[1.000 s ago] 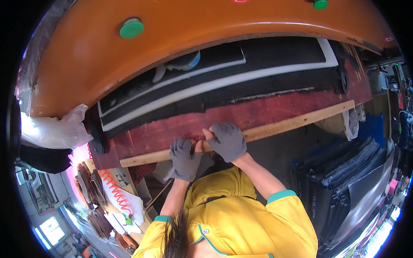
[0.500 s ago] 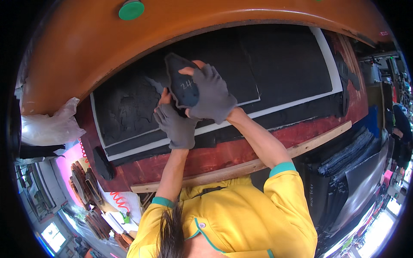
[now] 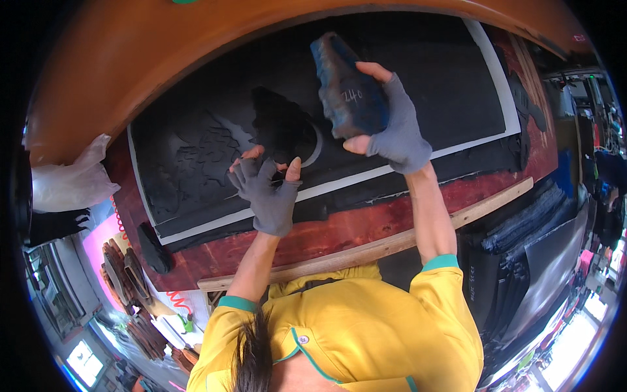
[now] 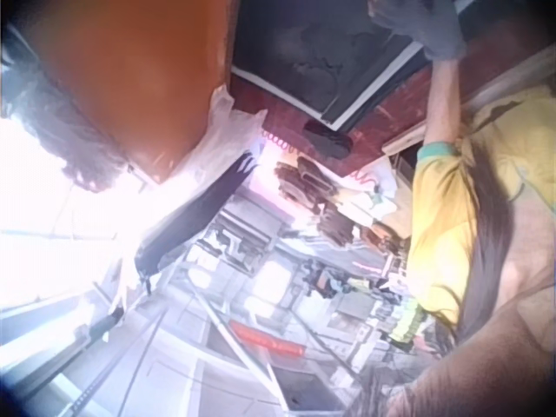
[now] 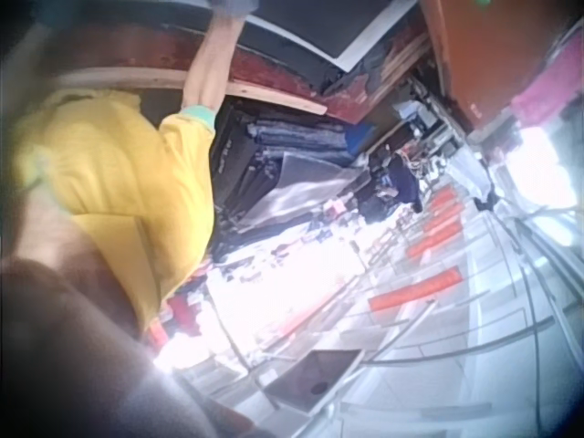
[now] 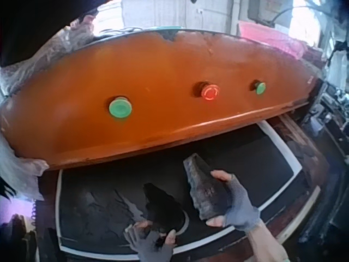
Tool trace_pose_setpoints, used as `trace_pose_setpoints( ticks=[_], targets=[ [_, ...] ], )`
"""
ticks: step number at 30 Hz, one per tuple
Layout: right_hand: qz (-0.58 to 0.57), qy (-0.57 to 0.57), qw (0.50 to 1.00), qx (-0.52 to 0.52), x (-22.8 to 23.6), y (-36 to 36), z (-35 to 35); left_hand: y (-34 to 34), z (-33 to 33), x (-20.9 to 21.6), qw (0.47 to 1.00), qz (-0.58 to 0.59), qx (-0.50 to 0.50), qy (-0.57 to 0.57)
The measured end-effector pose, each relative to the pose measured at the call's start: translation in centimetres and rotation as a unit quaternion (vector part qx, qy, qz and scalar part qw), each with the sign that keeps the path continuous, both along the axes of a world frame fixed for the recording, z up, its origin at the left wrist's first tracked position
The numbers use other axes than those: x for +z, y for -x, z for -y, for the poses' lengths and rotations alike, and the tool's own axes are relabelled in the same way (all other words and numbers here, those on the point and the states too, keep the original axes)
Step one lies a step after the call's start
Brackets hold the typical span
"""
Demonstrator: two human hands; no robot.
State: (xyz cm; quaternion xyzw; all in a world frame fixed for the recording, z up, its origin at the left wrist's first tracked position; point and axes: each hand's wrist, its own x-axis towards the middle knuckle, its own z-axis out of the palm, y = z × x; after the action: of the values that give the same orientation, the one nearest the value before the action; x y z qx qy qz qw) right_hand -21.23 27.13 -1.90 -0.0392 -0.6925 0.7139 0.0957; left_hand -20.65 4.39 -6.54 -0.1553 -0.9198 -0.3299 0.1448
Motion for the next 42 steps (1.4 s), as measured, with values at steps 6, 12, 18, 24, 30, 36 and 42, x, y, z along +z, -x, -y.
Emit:
trace_pose_setpoints(
  ticks=[6, 12, 18, 24, 30, 36, 42],
  targets=[
    [0.037, -0.447, 0.892, -0.064, -1.9, -2.2, 0.0, -0.2, -0.6, -1.4, 0.999, -0.012, 0.034, 0.03],
    [-0.051, -0.348, 0.929, -0.111, -5.0, -4.7, -0.1, -0.2, -1.3, -1.8, 0.993, -0.097, -0.001, 0.069],
    [-0.046, -0.278, 0.952, -0.117, -6.6, -2.8, -1.1, 1.8, -2.0, -1.9, 0.989, -0.099, -0.005, 0.113],
    [-0.064, -0.288, 0.947, -0.129, -6.9, 2.5, -2.0, 6.6, -3.0, -2.4, 0.982, -0.15, 0.002, 0.119],
    [-0.119, -0.439, 0.852, -0.261, -5.7, 3.1, 0.0, 10.3, -3.7, -0.3, 0.973, -0.231, -0.003, 0.032],
    [-0.069, -0.497, 0.86, -0.095, -7.7, -4.1, 2.6, 19.1, -4.5, 8.9, 0.872, -0.482, 0.061, 0.067],
    [-0.075, -0.475, 0.87, -0.108, -10.5, 0.5, 2.8, 22.5, -4.8, 8.0, 0.889, -0.448, 0.026, 0.087]
  ],
)
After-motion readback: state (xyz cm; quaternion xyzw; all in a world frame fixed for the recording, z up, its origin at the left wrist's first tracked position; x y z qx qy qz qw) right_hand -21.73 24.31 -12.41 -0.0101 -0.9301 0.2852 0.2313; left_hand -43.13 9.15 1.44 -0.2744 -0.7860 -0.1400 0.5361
